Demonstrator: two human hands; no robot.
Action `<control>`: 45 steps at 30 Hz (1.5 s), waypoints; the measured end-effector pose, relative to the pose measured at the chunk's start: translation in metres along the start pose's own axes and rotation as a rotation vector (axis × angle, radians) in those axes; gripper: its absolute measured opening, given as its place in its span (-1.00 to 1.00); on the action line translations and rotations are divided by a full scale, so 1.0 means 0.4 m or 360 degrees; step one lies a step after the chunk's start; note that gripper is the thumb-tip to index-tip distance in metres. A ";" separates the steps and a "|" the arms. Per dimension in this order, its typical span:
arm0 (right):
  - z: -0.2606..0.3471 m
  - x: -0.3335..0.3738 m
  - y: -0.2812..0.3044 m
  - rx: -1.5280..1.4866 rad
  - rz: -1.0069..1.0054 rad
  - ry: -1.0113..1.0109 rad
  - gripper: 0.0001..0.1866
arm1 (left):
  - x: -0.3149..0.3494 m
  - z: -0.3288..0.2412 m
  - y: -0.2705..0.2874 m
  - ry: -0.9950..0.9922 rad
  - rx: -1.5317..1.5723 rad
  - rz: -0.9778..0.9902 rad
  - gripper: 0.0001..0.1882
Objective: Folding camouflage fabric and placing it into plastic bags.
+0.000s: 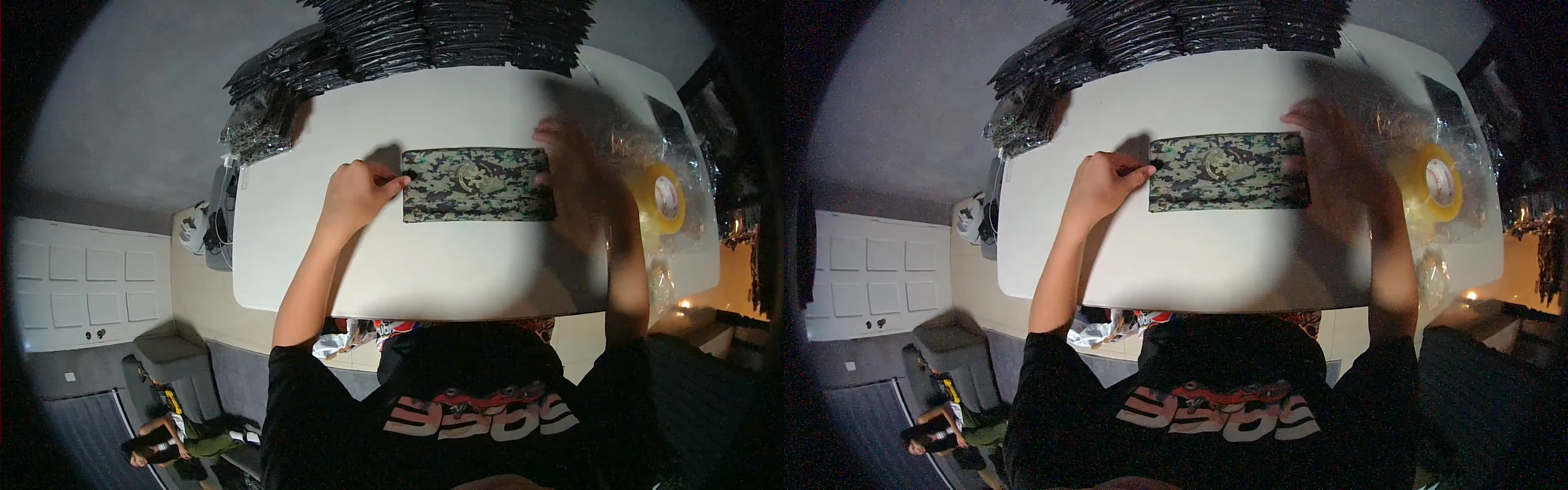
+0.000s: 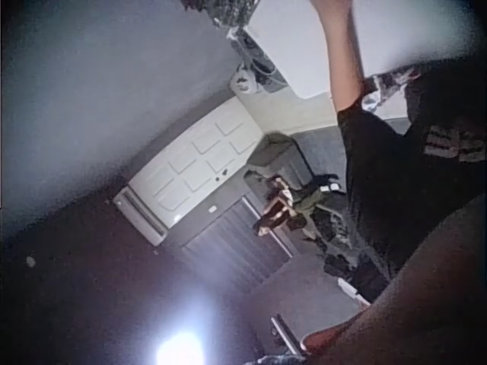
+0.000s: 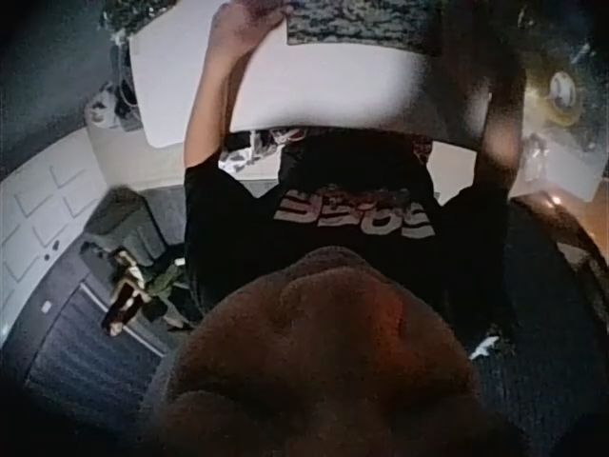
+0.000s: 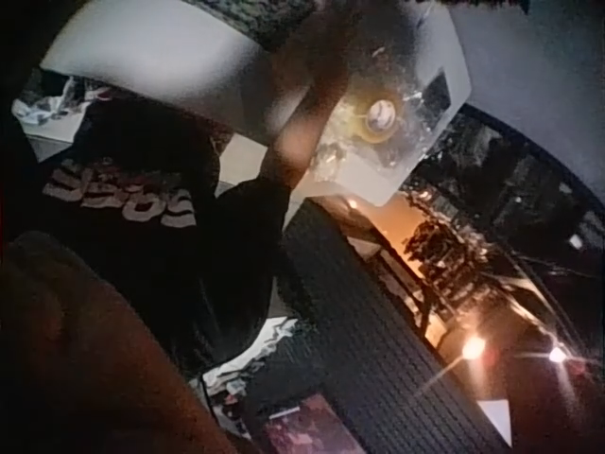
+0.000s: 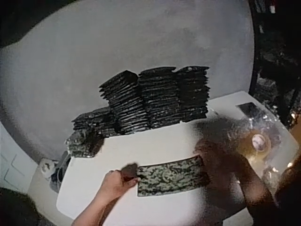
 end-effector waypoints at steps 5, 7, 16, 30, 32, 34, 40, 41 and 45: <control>-0.024 -0.006 -0.002 -0.0203 0.0427 -0.0077 -0.67 | -0.001 0.031 -0.022 -0.0038 0.0148 0.0081 -0.64; -0.050 0.012 -0.020 -0.0194 0.0201 0.0075 -0.71 | -0.008 0.034 -0.031 -0.0057 0.0230 0.0094 -0.68; -0.059 0.024 -0.007 -0.0067 0.0081 -0.0029 -0.80 | -0.021 0.091 -0.056 0.0051 0.0774 0.0137 -0.75; 0.000 0.043 0.018 -0.0524 0.0378 -0.0194 -0.72 | -0.067 -0.061 0.060 0.0106 0.1120 0.0170 -0.89; -0.020 0.042 0.000 -0.0594 0.0362 -0.0162 -0.72 | -0.087 -0.110 0.058 -0.0017 0.1174 0.0123 -0.85; -0.027 0.041 -0.005 -0.0653 0.0361 -0.0153 -0.70 | -0.106 -0.146 0.058 -0.0062 0.1037 0.0188 -0.87; -0.056 0.032 -0.026 -0.0583 0.0368 0.0009 -0.66 | -0.198 -0.260 0.009 -0.0370 0.0473 0.0207 -0.74; -0.052 0.033 -0.027 -0.0582 0.0366 0.0009 -0.66 | -0.210 -0.268 -0.008 -0.0372 0.0473 0.0207 -0.74; -0.055 0.038 -0.031 -0.0685 0.0465 -0.0149 -0.64 | -0.245 -0.354 -0.066 -0.0459 0.0461 0.0370 -0.74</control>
Point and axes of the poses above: each hand's wrist, its own x-axis away from the middle knuckle, its own y-axis out of the back of the hand, z = x × y, the point moved 2 cm from there along -x, towards the middle knuckle, and after that the axes turned 12 degrees about -y, right-handed, at the moved point
